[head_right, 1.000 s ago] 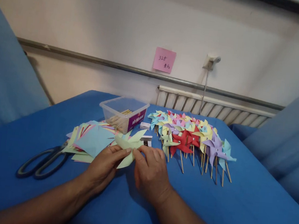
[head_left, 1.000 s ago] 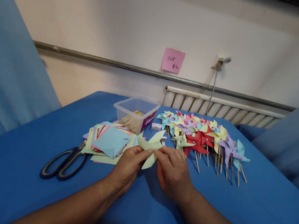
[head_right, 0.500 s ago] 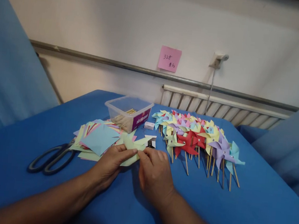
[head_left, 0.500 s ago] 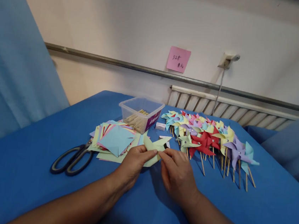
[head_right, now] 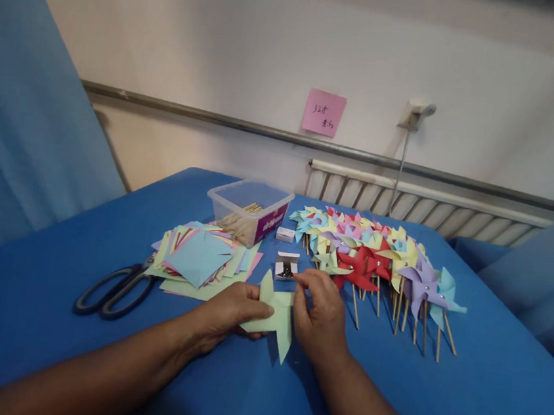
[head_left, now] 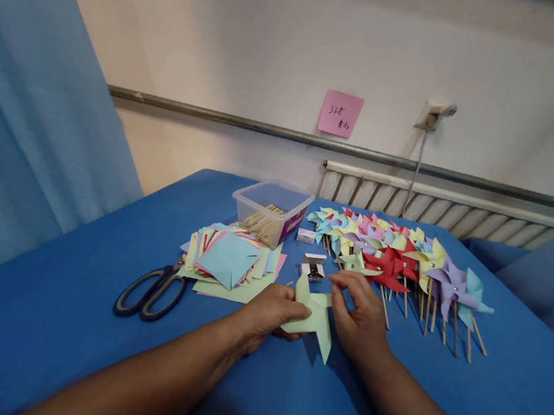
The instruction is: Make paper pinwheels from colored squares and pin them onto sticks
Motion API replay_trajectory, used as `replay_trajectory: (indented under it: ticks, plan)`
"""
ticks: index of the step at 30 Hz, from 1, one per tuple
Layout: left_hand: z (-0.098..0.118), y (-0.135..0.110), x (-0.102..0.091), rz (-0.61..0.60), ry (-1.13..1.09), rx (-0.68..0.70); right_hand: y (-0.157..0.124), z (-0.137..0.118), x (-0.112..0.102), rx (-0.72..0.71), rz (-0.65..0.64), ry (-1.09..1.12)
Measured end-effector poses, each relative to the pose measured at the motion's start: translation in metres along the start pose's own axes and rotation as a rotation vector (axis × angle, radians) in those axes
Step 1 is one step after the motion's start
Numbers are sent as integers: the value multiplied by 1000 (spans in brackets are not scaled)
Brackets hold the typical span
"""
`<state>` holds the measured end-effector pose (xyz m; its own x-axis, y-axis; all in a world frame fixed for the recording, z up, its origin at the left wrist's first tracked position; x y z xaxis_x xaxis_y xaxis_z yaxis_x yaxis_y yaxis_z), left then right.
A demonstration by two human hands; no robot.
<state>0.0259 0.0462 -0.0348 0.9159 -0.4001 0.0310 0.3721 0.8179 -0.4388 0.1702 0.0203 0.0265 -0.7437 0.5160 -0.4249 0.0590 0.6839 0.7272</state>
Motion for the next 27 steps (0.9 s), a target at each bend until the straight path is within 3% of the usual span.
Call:
replay_trajectory:
  ticks: [9, 16, 20, 24, 27]
  plan:
    - [10, 7, -10, 104, 25, 121, -6, 41, 19, 277, -9, 164]
    - [11, 12, -14, 114, 65, 135, -8, 40, 19, 270, -6, 187]
    - [9, 14, -15, 116, 124, 139, -4, 32, 8, 248, 113, 165]
    - [5, 18, -16, 108, 169, 148, 44, 1, 7, 77, 170, 131]
    - [2, 20, -16, 95, 184, 149, 115, -23, 33, -39, 48, 2]
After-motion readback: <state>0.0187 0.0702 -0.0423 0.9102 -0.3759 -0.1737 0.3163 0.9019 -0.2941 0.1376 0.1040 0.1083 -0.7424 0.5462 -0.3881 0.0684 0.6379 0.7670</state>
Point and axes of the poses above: each hand's wrist, its own y-axis towards the middle knuckle, its own x-axis out of the palm, z = x × y, the point moved 7 cm from there along y, towards the middle knuckle, and after that the axes turned 3 degrees about z, right-handed, at the moved point
